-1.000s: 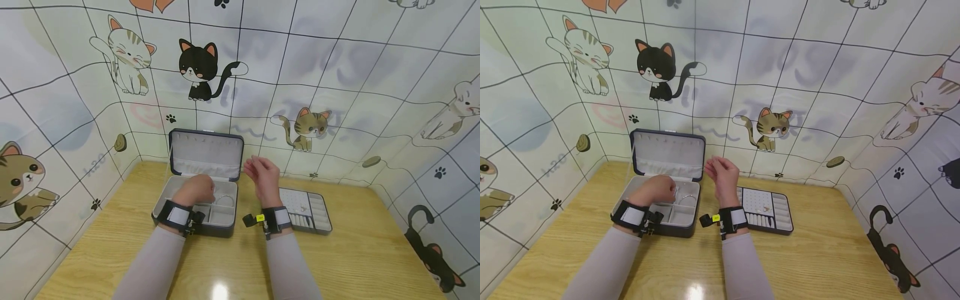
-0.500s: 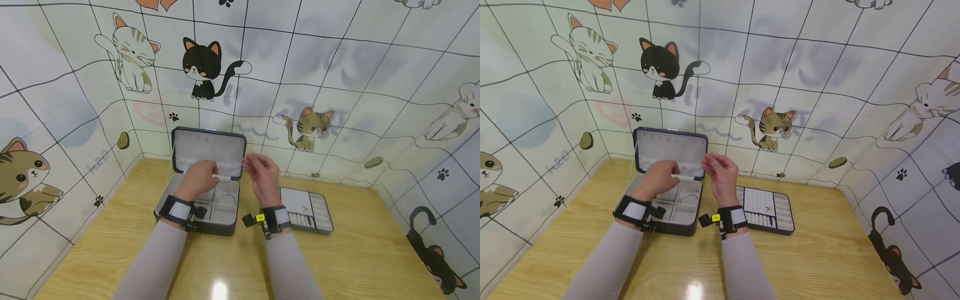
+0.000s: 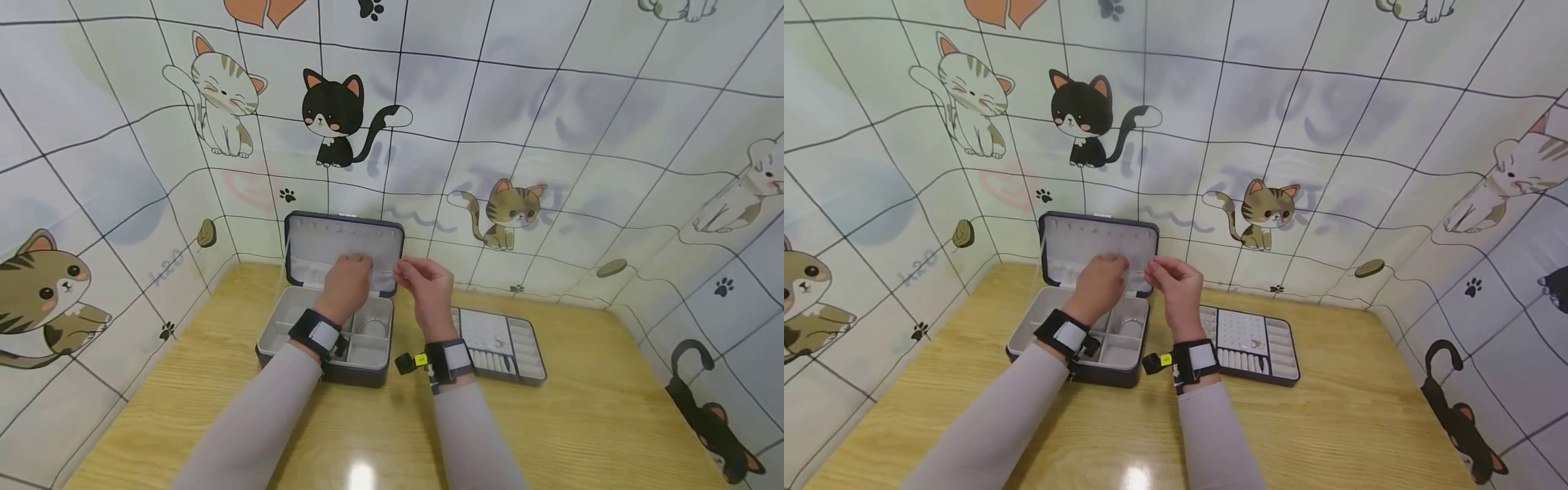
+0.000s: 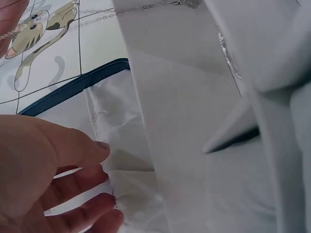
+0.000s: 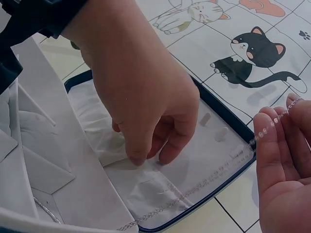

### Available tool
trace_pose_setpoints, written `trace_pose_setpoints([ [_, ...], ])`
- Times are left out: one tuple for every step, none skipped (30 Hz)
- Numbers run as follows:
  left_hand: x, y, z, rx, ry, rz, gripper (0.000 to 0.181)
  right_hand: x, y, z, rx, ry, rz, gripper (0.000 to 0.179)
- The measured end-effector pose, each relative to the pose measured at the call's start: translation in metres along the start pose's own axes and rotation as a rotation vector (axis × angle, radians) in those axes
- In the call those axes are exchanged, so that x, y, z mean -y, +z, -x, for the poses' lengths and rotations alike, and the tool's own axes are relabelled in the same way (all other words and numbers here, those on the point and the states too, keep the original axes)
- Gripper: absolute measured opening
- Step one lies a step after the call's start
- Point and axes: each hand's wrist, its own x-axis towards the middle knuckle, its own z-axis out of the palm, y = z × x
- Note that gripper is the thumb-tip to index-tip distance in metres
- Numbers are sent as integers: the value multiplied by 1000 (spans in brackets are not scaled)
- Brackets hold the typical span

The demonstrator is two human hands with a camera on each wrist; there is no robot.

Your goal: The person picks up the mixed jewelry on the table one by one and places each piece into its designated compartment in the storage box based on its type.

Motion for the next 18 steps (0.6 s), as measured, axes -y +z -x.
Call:
trace_pose_setpoints([
  [0,1,1,20,-6,-9,14,-1,0,0,0,1,-4,21],
  [-1,1,2,45,-11,-20,13,-1,1,0,0,2,-9,20],
  [-1,1,3,71,-11,-33,13,-2,1,0,1,2,-14,20],
  [0,1,4,101,-12,-42,13,-2,1,0,2,2,-17,20],
  [0,1,5,130,-14,-48,13,-3,2,0,3,3,-20,19],
  [1,1,7,152,-11,-53,13,-4,2,0,5,3,-20,18],
  [2,1,8,168,-8,-54,13,-4,3,0,8,1,-18,17],
  [3,1,9,173,-5,-52,13,-5,3,0,10,-1,-16,15],
  [4,1,10,173,-3,-48,13,-5,3,0,13,-3,-11,14],
  [4,1,11,172,-3,-42,13,-6,3,0,15,-4,1,12],
  [5,1,11,167,0,-38,13,-6,3,0,18,-4,12,11],
  [5,1,12,166,-5,-39,14,-6,2,0,23,-8,26,13],
  [4,1,12,171,-22,-43,15,-6,1,0,26,-11,40,15],
  [3,1,12,179,-47,-50,16,-5,0,-1,24,-13,53,19],
  [2,1,11,186,-72,-62,18,-3,-2,-1,20,-20,62,22],
  [1,1,11,195,-96,-81,20,-1,-3,-1,14,-23,72,19],
  [1,0,11,187,-112,-96,21,3,-4,-1,9,-26,71,21],
  [0,-1,11,178,-121,-109,21,8,-5,-1,2,-28,73,21],
])
